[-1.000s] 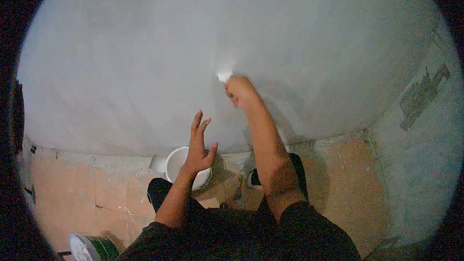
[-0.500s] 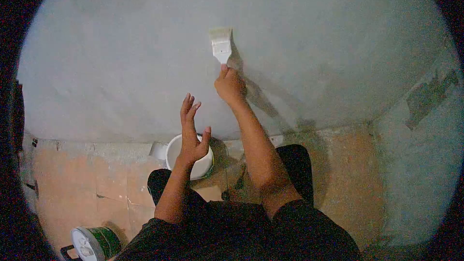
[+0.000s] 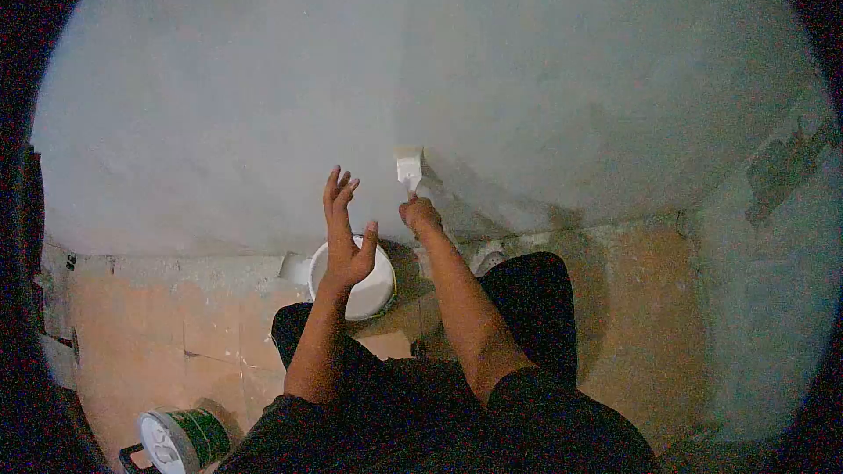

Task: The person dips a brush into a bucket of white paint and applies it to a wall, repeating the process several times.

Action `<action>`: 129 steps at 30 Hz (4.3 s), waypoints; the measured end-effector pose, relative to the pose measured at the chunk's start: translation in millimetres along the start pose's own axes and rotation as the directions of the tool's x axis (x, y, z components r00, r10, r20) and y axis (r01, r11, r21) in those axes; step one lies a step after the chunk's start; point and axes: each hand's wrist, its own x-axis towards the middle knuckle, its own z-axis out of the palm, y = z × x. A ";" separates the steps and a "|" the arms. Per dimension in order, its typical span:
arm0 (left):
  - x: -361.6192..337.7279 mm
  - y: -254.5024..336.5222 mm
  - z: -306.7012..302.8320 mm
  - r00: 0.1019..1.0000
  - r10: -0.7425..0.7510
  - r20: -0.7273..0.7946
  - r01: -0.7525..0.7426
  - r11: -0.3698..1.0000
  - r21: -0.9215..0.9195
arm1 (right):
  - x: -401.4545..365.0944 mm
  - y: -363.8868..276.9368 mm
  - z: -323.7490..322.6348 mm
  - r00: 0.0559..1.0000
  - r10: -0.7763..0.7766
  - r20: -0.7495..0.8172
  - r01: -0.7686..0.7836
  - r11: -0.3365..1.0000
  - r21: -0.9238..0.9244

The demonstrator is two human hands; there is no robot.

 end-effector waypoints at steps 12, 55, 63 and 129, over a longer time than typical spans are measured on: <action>2.5 0.8 -7.4 0.997 -0.019 0.081 0.020 1.000 -0.014 | -111.5 -137.1 -156.5 0.975 -0.160 0.153 0.050 0.832 0.552; -6.2 -19.6 6.5 0.906 -0.244 0.346 0.219 0.970 0.110 | 21.7 142.9 32.4 0.980 -0.073 0.183 0.115 0.967 -0.228; -23.7 -50.6 7.6 0.727 -0.402 0.556 0.215 0.903 0.372 | -44.2 -7.1 -82.1 0.975 -0.111 -0.194 0.167 0.939 0.300; -80.4 -81.6 -145.0 0.386 -0.871 0.305 0.701 0.491 0.517 | 27.7 109.3 275.5 0.742 -0.351 0.571 0.668 0.458 -0.587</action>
